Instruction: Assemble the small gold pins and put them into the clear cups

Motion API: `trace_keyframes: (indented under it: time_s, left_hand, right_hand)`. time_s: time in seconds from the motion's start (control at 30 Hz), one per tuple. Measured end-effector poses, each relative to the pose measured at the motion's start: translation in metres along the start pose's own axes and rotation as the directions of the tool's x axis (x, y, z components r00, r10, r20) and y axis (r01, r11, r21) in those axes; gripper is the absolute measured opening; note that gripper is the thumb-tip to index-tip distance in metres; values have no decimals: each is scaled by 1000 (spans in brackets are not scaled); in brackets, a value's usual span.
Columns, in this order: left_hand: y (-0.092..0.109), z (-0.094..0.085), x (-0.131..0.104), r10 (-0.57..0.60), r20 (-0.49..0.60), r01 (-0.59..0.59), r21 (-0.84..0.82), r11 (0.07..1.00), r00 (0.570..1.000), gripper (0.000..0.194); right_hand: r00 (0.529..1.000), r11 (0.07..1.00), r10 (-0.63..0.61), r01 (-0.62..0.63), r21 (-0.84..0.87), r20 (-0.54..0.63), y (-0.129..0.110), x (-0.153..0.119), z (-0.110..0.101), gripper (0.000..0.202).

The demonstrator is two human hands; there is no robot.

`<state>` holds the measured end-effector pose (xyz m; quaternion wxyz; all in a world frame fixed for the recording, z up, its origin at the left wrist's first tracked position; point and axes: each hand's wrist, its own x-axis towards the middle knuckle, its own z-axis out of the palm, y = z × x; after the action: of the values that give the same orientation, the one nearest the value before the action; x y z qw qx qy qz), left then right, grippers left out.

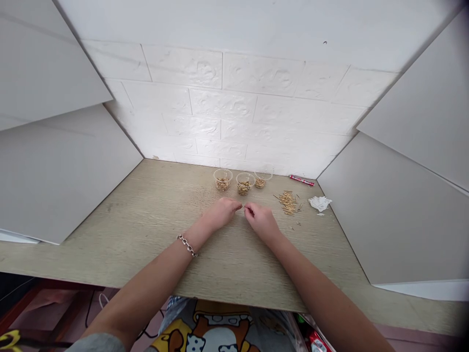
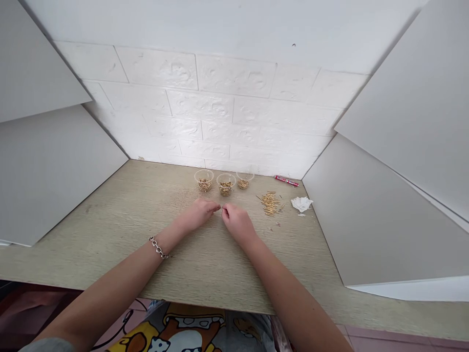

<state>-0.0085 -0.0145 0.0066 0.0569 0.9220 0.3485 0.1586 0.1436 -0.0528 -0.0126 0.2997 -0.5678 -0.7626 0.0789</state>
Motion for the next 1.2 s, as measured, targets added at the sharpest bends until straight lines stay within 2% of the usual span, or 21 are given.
trace_keyframes:
  time_s: [0.1,0.2,0.3,0.43,0.57,0.67,0.83,1.2]
  left_hand:
    - [0,0,-2,29,-5,-29,7,1000,1000,20]
    - [-1,1,-3,56,-5,-56,-11,998,998,20]
    - [-1,1,-3,62,-6,-62,-24,998,998,22]
    - [-1,0,-3,50,-9,-50,-28,998,999,22]
    - [-1,-1,-2,30,-22,-30,-43,999,999,21]
    - [-2,-1,-2,43,-18,-43,-34,998,999,21]
    - [-3,-1,-4,72,-9,-72,-37,997,997,22]
    - [3,-7,-6,85,55,-90,90,992,995,23]
  right_hand:
    - [994,993,-83,88,-84,65,-1,0,-7,23]
    - [991,994,-96,100,-34,89,0,1,-14,21]
    - [994,996,-49,41,81,94,3,3,-15,18]
    - [994,967,74,-91,239,78,6,4,-10,16]
    - [987,934,158,-159,319,29,4,3,-3,17]
    - [991,958,132,-127,259,-2,2,1,-1,17]
    - [1000,996,-7,9,87,-21,2,0,-3,19]
    - [998,996,-55,53,77,34,3,2,-10,17]
